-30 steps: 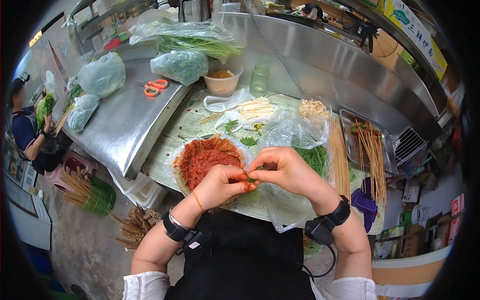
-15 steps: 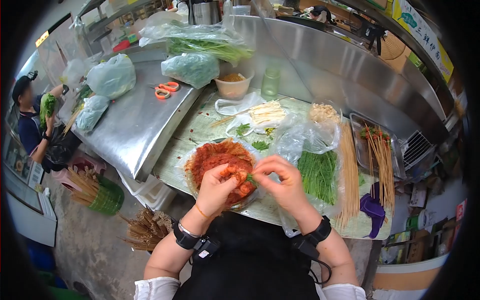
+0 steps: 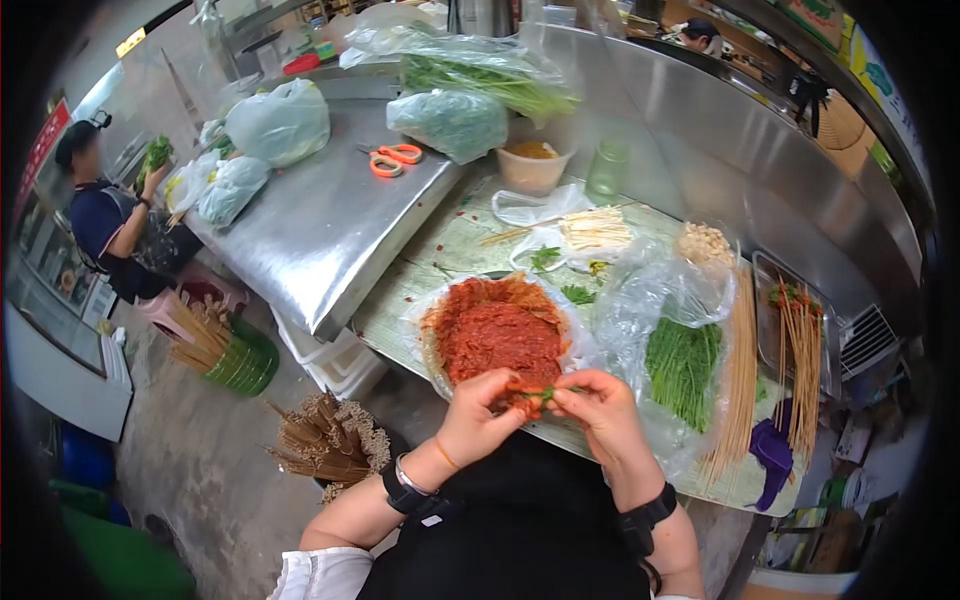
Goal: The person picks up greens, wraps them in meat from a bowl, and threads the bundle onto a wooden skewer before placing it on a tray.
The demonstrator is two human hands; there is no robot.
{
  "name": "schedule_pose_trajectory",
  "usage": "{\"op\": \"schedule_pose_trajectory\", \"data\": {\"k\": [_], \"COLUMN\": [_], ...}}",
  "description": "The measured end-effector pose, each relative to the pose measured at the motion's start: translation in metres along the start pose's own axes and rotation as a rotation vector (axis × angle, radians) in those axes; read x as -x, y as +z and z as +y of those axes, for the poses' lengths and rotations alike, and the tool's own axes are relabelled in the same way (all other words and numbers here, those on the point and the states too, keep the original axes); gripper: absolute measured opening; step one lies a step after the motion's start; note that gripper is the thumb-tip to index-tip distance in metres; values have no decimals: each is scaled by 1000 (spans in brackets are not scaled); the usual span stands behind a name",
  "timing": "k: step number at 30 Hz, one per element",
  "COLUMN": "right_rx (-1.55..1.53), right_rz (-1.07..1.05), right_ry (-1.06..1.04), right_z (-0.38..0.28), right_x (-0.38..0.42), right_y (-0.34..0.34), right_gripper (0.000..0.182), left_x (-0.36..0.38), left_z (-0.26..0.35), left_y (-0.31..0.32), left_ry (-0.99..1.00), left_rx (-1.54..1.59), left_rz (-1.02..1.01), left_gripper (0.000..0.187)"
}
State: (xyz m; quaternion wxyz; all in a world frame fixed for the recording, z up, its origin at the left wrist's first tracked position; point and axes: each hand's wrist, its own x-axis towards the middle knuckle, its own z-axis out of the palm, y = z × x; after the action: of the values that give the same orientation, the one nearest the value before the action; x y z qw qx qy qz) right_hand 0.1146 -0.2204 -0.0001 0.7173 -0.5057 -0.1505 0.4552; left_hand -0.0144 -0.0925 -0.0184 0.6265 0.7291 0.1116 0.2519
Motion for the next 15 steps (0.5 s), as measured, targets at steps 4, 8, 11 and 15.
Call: {"op": "schedule_pose_trajectory", "data": {"k": [4,8,11,15], "right_rx": [110,220,234,251], "right_rz": [-45,102,120,93], "right_ry": [-139,-298,-339,-394], "right_z": [-4,-7,-7,-2], "right_x": [10,9,7,5], "right_y": [-7,-26,-29,-36], "right_gripper": [12,10,11,11], "left_x": [-3,-32,-59,-62], "left_z": [2,2,-8,-4], "left_y": [-21,-71,-90,-80], "left_ry": [164,34,41,202], "left_rx": [-293,-637,-846,-1028], "left_rz": [25,204,163,-158], "left_gripper": [18,12,13,19]}}
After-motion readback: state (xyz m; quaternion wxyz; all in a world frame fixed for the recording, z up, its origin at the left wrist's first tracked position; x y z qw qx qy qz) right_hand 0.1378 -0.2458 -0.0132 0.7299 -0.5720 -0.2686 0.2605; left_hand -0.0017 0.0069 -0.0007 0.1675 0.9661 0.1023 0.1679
